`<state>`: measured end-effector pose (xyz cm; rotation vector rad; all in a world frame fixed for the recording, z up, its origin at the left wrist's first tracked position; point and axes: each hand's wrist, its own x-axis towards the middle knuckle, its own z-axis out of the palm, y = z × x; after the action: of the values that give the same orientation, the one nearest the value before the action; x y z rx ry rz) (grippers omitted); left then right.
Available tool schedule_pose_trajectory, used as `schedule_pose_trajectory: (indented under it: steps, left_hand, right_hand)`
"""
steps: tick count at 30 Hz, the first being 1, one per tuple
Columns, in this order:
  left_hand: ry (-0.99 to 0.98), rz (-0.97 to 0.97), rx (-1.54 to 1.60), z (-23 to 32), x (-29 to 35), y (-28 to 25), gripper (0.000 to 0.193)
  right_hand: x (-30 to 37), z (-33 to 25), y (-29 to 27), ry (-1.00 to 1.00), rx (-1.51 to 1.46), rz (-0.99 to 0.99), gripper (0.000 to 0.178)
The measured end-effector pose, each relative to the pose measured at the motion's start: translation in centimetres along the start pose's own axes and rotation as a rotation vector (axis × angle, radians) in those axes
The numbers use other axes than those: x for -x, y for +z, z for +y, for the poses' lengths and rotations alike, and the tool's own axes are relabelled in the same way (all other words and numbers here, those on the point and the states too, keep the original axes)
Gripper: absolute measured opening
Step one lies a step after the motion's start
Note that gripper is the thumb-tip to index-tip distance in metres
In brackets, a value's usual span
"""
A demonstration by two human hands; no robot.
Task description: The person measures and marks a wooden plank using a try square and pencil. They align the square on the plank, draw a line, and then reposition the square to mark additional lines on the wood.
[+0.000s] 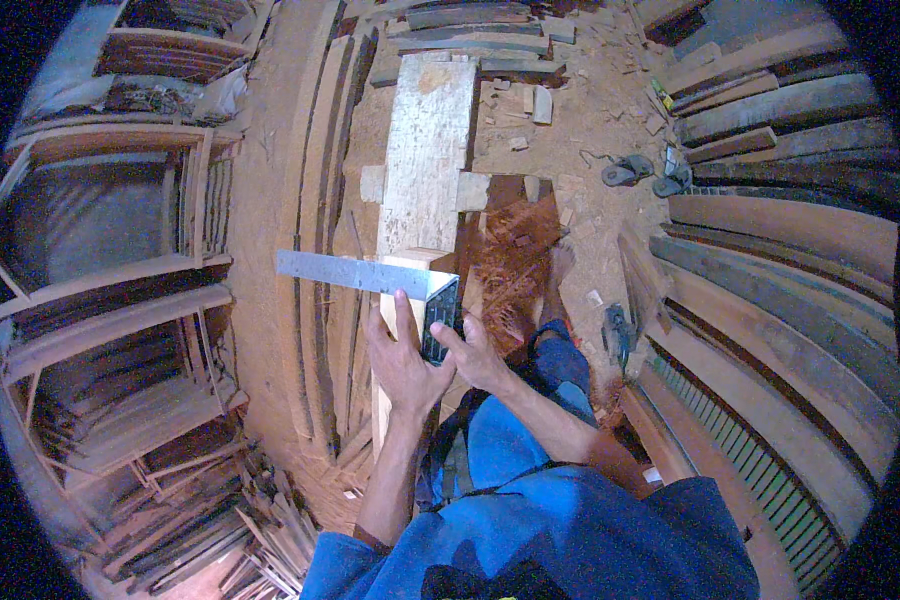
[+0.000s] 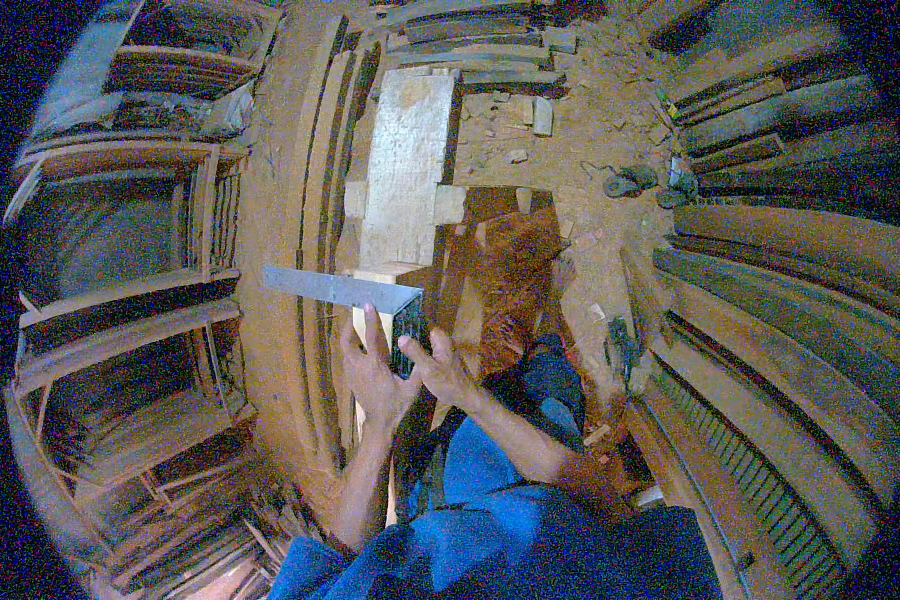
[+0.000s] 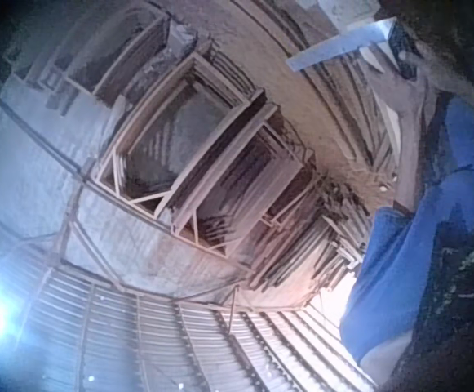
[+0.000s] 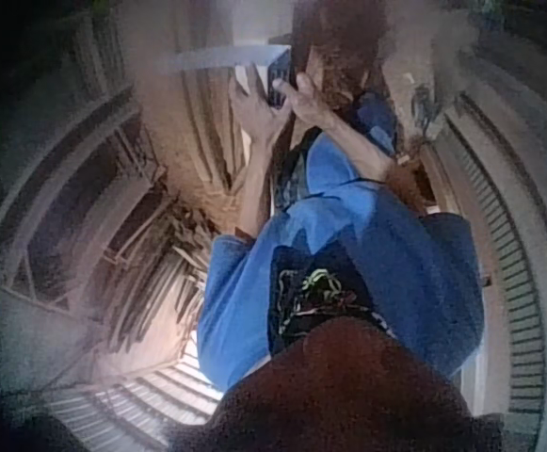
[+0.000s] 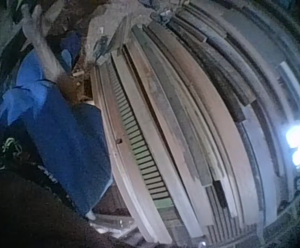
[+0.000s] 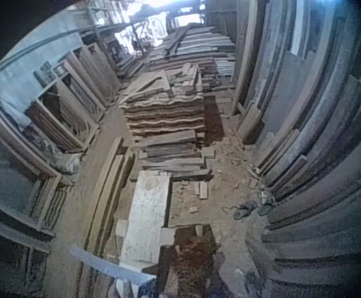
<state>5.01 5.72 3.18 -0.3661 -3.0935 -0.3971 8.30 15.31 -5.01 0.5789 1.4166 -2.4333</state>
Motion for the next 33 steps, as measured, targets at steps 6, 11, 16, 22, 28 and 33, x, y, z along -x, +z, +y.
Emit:
schedule_pose_trajectory:
  steps: [6, 11, 16, 22, 28, 33]
  left_hand:
    - [-0.003, 0.009, -0.060, 0.1, 0.0, -0.3, 0.107]
    - [-0.066, -0.069, 0.017, 0.3, -0.1, -1.1, 0.105]
    - [-0.078, -0.051, 0.047, 0.4, -0.2, -1.3, 0.102]
    - [-0.061, -0.007, 0.058, -0.1, -0.2, -0.7, 0.102]
    - [-0.066, -0.023, 0.022, 0.1, -0.2, -0.8, 0.101]
    - [-0.075, -0.021, 0.046, 0.3, -0.2, -0.9, 0.102]
  right_hand:
    - [-0.4, -6.1, -3.0, -0.088, -0.254, 0.463, 0.024]
    - [-3.9, -13.2, -4.3, -0.606, 0.518, 0.203, 0.031]
    - [-7.3, -15.1, 0.5, -0.771, 0.797, 0.048, 0.031]
    - [-6.1, -17.5, 0.6, -0.959, 1.149, -0.050, 0.027]
    - [-4.5, -17.9, -4.1, -0.747, 1.165, 0.009, 0.028]
    - [-2.0, -10.3, -3.4, -0.216, 0.421, 0.346, 0.028]
